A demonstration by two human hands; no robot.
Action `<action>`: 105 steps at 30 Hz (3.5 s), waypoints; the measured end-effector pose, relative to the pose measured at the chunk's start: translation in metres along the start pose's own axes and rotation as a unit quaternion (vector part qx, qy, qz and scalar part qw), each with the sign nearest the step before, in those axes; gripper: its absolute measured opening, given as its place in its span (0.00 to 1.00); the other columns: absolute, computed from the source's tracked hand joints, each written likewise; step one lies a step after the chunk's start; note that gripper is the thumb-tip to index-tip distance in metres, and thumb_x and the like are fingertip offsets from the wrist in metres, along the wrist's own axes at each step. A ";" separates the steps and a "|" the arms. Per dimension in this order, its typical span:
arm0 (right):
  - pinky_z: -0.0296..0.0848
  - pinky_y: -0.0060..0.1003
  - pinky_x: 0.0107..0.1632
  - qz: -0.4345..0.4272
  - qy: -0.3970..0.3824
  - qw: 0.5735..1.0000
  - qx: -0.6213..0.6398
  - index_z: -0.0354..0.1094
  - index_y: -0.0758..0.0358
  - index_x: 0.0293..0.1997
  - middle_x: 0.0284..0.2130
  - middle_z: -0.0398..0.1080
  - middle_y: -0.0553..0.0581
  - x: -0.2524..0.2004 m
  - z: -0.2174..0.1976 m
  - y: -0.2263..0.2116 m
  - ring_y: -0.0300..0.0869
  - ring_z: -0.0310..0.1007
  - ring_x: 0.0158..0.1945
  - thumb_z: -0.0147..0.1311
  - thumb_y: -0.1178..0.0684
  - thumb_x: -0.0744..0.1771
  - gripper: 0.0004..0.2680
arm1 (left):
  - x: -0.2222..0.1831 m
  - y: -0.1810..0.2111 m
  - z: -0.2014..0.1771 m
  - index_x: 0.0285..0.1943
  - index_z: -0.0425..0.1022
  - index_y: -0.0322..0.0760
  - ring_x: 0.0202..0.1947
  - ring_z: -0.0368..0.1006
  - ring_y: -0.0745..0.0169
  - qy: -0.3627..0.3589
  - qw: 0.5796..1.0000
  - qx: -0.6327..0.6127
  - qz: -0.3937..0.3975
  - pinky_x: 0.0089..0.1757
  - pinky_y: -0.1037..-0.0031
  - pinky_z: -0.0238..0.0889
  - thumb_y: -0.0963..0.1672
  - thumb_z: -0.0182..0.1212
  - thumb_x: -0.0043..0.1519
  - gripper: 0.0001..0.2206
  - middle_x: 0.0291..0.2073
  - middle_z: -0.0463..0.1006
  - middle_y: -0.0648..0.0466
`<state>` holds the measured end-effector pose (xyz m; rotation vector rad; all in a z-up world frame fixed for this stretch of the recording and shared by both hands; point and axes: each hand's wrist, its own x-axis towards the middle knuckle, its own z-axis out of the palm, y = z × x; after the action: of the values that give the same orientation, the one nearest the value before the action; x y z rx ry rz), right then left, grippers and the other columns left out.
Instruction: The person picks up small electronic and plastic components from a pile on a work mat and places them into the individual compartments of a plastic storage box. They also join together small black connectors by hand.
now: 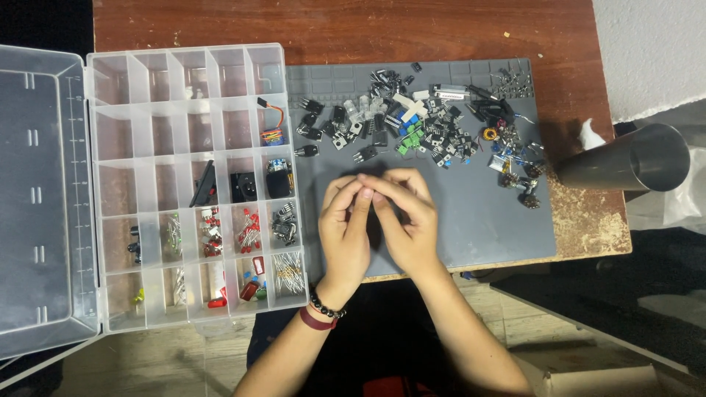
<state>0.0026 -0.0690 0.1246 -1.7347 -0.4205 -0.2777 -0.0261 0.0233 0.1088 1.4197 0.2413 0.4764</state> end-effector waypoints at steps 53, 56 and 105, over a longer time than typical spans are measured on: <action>0.71 0.25 0.29 0.110 0.167 0.977 0.076 0.75 0.70 0.43 0.28 0.76 0.60 0.001 0.003 0.005 0.36 0.72 0.26 0.62 0.64 0.67 0.03 | 0.000 0.011 0.006 0.45 0.71 0.36 0.43 0.67 0.53 -0.013 0.998 0.042 0.035 0.46 0.67 0.64 0.40 0.47 0.71 0.06 0.41 0.66 0.50; 0.72 0.26 0.30 0.095 0.094 0.990 0.051 0.76 0.66 0.43 0.27 0.77 0.58 0.014 0.018 -0.025 0.37 0.73 0.26 0.63 0.62 0.66 0.04 | 0.001 0.014 0.005 0.44 0.71 0.34 0.42 0.69 0.46 -0.023 0.992 0.085 0.089 0.44 0.66 0.64 0.38 0.50 0.69 0.04 0.39 0.68 0.47; 0.70 0.42 0.37 0.072 0.084 0.939 -0.325 0.79 0.67 0.35 0.22 0.68 0.60 0.016 -0.083 0.034 0.52 0.71 0.30 0.71 0.57 0.66 0.06 | 0.001 -0.004 0.006 0.47 0.74 0.38 0.40 0.68 0.59 -0.077 0.995 0.052 0.047 0.39 0.75 0.68 0.34 0.58 0.61 0.10 0.37 0.68 0.55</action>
<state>0.0350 -0.1538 0.1175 -2.3527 -0.0670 -0.4950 -0.0216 0.0180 0.1057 1.5671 0.0754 0.4339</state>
